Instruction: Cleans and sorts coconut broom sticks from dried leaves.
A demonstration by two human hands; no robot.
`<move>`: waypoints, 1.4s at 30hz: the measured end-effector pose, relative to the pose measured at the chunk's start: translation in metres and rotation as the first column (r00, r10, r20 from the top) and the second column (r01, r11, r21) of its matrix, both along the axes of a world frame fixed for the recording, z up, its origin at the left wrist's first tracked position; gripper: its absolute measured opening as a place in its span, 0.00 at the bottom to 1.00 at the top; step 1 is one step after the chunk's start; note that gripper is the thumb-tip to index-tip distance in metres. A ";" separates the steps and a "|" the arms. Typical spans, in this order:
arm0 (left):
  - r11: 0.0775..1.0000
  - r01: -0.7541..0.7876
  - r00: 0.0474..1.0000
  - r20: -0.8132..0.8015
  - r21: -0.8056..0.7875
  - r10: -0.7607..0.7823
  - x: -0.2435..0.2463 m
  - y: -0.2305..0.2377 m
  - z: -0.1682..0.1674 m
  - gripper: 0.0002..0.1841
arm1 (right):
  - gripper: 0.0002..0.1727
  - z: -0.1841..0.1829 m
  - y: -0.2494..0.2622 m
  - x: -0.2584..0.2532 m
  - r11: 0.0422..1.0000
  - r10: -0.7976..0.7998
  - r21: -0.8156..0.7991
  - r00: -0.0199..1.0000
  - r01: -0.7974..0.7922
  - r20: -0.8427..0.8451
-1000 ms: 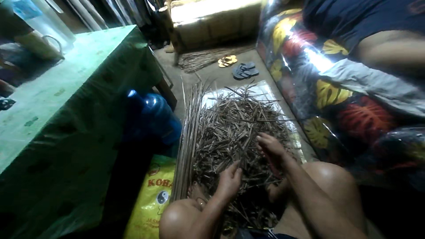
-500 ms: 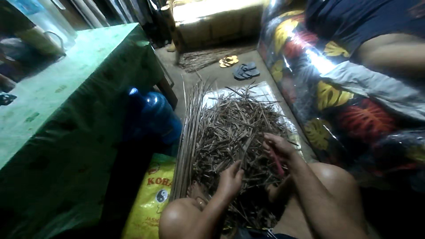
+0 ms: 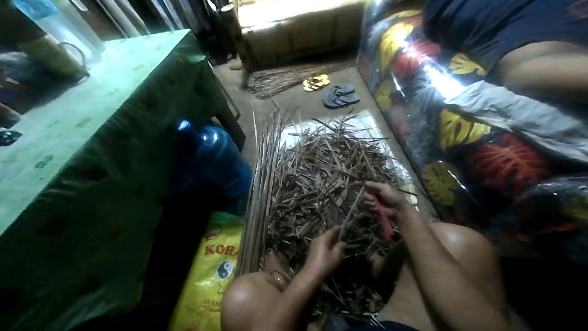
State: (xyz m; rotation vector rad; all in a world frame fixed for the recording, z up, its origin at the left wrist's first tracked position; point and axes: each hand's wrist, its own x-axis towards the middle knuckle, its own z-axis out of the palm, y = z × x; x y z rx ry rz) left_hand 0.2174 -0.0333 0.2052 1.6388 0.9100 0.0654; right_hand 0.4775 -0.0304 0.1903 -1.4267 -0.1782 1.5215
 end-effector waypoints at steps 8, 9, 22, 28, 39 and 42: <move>0.999 -0.039 0.998 0.055 -0.016 0.040 -0.005 0.001 0.008 0.25 | 0.27 0.020 -0.002 0.027 0.982 0.119 0.168 0.969 -0.083 -0.217; 0.999 -0.046 0.996 0.073 -0.026 0.048 -0.006 0.002 0.008 0.25 | 0.26 0.025 -0.002 0.029 0.977 0.131 0.197 0.960 -0.083 -0.248; 0.906 -0.119 0.944 0.236 -0.406 0.230 -0.012 0.010 0.026 0.20 | 0.20 0.040 0.006 0.024 0.920 0.263 0.293 0.964 -0.260 0.028; 0.822 -0.135 0.909 0.261 -0.554 0.325 -0.011 0.010 0.026 0.19 | 0.17 0.043 0.013 0.018 0.964 0.174 0.155 0.952 -0.217 0.253; 0.761 -0.225 0.883 0.203 -0.609 0.424 -0.012 0.015 0.027 0.15 | 0.25 0.023 0.028 0.029 0.903 0.417 -0.332 0.372 -0.273 0.829; 0.800 -0.299 0.872 0.190 -0.520 0.450 -0.011 0.023 0.027 0.17 | 0.22 0.029 0.019 0.002 0.898 0.437 -0.315 0.533 -0.308 0.725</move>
